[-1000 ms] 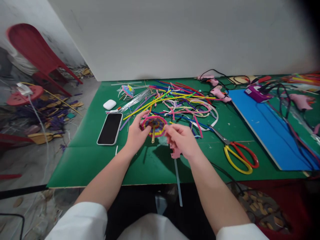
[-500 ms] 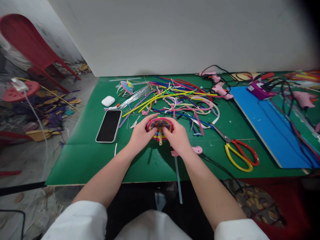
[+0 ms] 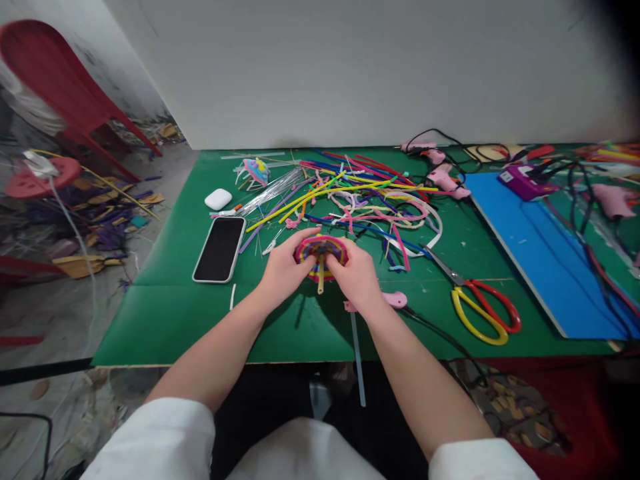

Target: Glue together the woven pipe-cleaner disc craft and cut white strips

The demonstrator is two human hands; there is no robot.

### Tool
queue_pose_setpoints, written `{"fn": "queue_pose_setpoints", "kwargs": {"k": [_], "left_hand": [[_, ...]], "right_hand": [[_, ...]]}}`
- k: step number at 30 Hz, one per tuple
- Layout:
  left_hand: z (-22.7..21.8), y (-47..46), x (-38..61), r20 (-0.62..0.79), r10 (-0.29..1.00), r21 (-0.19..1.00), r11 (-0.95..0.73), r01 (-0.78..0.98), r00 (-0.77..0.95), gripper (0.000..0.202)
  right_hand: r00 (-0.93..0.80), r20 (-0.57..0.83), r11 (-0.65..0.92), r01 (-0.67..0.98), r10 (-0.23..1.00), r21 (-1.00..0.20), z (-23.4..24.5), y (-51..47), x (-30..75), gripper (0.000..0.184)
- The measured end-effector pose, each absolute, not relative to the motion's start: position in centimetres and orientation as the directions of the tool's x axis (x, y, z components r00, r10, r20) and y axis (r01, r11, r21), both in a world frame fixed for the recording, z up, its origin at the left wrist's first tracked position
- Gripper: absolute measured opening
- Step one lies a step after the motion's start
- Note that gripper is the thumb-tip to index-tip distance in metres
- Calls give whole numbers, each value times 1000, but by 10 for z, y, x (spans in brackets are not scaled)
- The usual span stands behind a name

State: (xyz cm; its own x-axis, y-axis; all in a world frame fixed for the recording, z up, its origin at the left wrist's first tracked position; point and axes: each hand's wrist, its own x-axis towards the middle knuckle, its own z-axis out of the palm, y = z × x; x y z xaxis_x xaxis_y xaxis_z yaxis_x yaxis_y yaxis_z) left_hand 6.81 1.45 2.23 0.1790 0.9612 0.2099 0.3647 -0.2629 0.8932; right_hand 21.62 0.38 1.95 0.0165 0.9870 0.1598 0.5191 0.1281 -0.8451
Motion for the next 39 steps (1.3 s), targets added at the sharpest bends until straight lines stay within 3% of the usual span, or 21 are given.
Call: {"fn": "queue_pose_setpoints", "kwargs": {"k": [13,29,39], "left_hand": [[20,14,68,225,956,870,-285,403,188,54],[20,12,69,287,945,822,-326,467,155,51],[21,16,68,222,968,854,-253,455,120,53]], "right_hand": [[-3,156,141,446,988,-884,25,2,218,31],[20,271,218,536,962,-816,20,1,215,27],[-96,186,209,473,978,-856,25,4,222,31]]}}
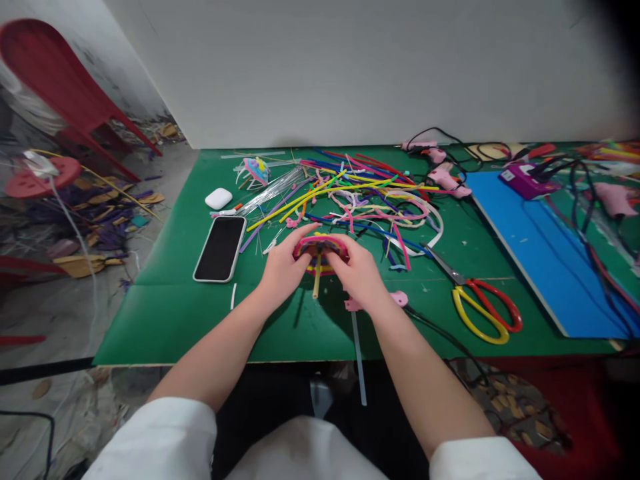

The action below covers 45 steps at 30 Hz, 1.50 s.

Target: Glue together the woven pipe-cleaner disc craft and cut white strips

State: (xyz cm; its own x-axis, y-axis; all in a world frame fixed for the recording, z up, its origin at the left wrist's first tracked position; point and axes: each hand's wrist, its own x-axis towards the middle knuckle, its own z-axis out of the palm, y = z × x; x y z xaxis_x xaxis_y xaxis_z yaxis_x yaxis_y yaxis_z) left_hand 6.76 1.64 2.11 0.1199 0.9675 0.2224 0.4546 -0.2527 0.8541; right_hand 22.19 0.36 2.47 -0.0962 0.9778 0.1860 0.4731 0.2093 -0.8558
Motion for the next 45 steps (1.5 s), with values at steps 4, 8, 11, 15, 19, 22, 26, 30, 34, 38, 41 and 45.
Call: {"fn": "queue_pose_setpoints", "kwargs": {"k": [4,8,11,15,19,22,26,30,34,38,41,45], "left_hand": [[19,21,66,217,975,869,-218,444,53,46],[16,22,65,218,976,855,-193,481,4,40],[16,22,64,238,971,833,-192,519,-23,42],[17,21,64,277,959,773,-186,606,-59,48],[19,19,65,300,953,742,-202,639,-47,50],[20,18,66,306,951,743,-214,635,-37,48],[21,17,66,331,943,739,-245,628,-22,44],[21,19,66,331,944,763,-268,588,0,44],[20,20,65,323,946,783,-260,565,-11,48],[20,20,65,326,945,785,-252,566,-31,49],[21,20,65,330,943,783,-250,570,-40,47],[22,19,65,342,939,775,-260,576,-36,43]], "right_hand": [[-128,429,401,652,894,-643,33,0,228,39],[-273,534,515,770,800,-377,41,-9,228,33],[-348,439,513,787,828,-342,42,-16,222,36],[-304,321,394,879,897,-270,41,-21,213,49],[-247,330,326,922,911,-209,37,-23,206,50],[-209,388,310,926,898,-217,35,-23,204,47],[-191,471,316,927,861,-202,34,-22,203,43],[-201,534,341,924,821,-176,32,-21,202,41],[-216,547,352,923,809,-156,31,-21,201,41],[-231,561,365,920,795,-139,29,-21,201,40],[-241,566,375,918,788,-132,29,-21,200,39],[-251,573,380,918,780,-115,28,-21,200,39]]}}
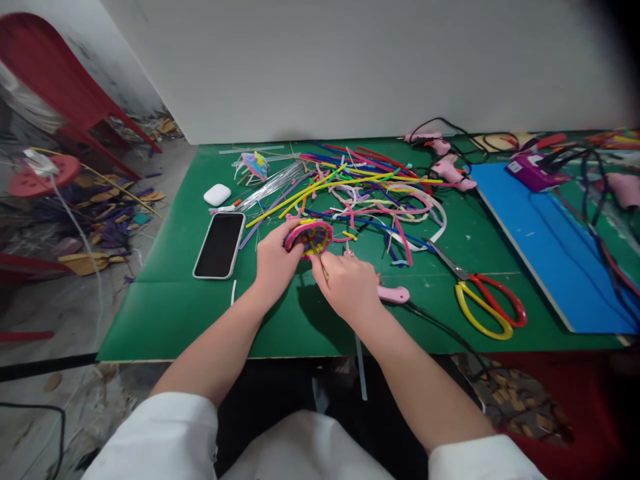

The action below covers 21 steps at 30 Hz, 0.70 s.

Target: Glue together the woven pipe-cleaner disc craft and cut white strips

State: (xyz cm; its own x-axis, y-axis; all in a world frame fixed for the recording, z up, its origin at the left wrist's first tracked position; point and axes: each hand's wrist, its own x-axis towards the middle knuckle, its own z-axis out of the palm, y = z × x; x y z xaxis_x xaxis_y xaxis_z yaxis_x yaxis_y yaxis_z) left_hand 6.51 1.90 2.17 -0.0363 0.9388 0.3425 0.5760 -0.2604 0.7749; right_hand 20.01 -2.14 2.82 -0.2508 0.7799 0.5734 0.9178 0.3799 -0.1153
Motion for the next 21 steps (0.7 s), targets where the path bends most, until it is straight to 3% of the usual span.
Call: {"fn": "queue_pose_setpoints", "kwargs": {"k": [21], "left_hand": [[22,21,65,313,944,790,-198,580,-104,36]], "right_hand": [[-258,490,362,923,833,-130,27,-20,198,41]]}}
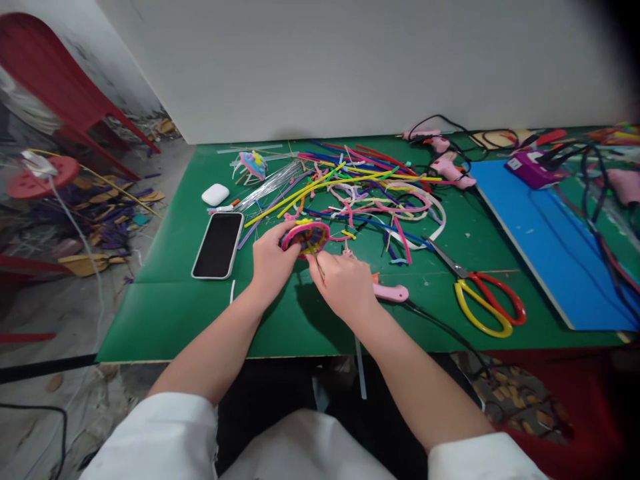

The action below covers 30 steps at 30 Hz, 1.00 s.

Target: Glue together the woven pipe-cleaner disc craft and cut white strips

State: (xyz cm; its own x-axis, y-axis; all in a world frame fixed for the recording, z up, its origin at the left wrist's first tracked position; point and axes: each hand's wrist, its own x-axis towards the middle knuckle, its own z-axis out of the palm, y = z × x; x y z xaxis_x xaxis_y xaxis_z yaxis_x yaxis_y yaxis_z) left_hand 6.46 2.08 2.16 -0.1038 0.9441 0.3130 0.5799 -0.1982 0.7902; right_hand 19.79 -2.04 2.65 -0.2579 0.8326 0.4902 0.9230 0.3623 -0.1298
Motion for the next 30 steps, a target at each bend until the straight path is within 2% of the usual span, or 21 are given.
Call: {"fn": "queue_pose_setpoints", "kwargs": {"k": [14,30], "left_hand": [[20,21,63,328,938,797,-209,567,-115,37],[18,24,62,335,937,765,-211,608,-96,40]], "right_hand": [[-258,519,372,919,815,-128,23,-19,197,39],[-232,383,325,924,894,-200,25,-16,200,42]]}}
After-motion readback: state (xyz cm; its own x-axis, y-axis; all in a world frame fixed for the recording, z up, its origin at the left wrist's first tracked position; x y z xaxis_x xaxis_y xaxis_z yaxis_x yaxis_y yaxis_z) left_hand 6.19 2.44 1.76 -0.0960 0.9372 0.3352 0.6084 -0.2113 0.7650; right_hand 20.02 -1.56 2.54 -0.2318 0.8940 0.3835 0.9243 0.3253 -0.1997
